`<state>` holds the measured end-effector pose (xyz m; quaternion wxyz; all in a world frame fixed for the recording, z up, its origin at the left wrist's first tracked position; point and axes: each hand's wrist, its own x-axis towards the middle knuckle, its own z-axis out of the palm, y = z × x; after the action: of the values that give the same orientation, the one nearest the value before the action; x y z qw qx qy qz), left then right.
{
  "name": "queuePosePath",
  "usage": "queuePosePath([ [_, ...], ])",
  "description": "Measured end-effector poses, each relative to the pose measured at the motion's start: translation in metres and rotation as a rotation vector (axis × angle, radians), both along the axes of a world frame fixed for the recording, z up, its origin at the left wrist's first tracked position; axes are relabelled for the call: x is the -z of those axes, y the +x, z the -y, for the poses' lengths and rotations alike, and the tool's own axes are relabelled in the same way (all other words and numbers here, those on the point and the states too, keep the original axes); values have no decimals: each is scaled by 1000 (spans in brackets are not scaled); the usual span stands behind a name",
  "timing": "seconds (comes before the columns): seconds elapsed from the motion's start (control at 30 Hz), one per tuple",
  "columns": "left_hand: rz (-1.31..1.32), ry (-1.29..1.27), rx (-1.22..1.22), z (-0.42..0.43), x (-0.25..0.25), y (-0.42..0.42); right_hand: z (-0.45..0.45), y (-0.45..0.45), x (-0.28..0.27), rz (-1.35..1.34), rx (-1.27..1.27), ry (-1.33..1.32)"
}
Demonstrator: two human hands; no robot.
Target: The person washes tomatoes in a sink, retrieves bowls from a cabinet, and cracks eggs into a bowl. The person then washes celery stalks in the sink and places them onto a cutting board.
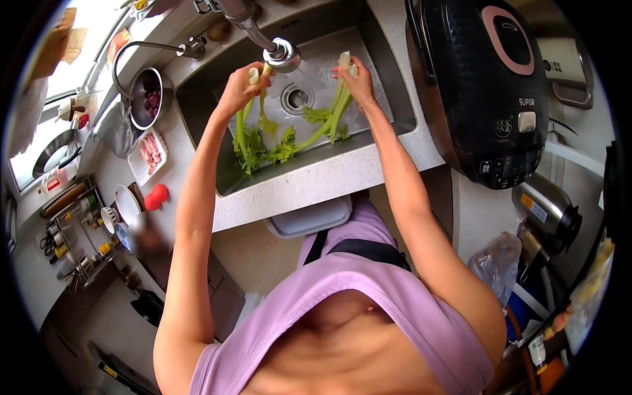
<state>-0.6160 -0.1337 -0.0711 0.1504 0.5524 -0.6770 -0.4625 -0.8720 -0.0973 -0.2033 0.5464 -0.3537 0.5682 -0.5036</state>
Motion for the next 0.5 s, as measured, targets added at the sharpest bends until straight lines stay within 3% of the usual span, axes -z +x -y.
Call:
queuePosePath([
  [0.1,3,-9,89,5,23,-13,9,26,-28,139,-195,-37],
  [0.13,-192,14,86,6,52,-15,9,32,-44,137,-198,-38],
  [0.2,-287,124,63,-1,33,-41,12,42,-68,159,-200,-113],
  [0.33,-263,155,45,-1,42,-54,12,42,-56,13,-267,-149],
  [0.5,-289,115,91,-2,53,-49,3,25,-49,185,-45,73],
])
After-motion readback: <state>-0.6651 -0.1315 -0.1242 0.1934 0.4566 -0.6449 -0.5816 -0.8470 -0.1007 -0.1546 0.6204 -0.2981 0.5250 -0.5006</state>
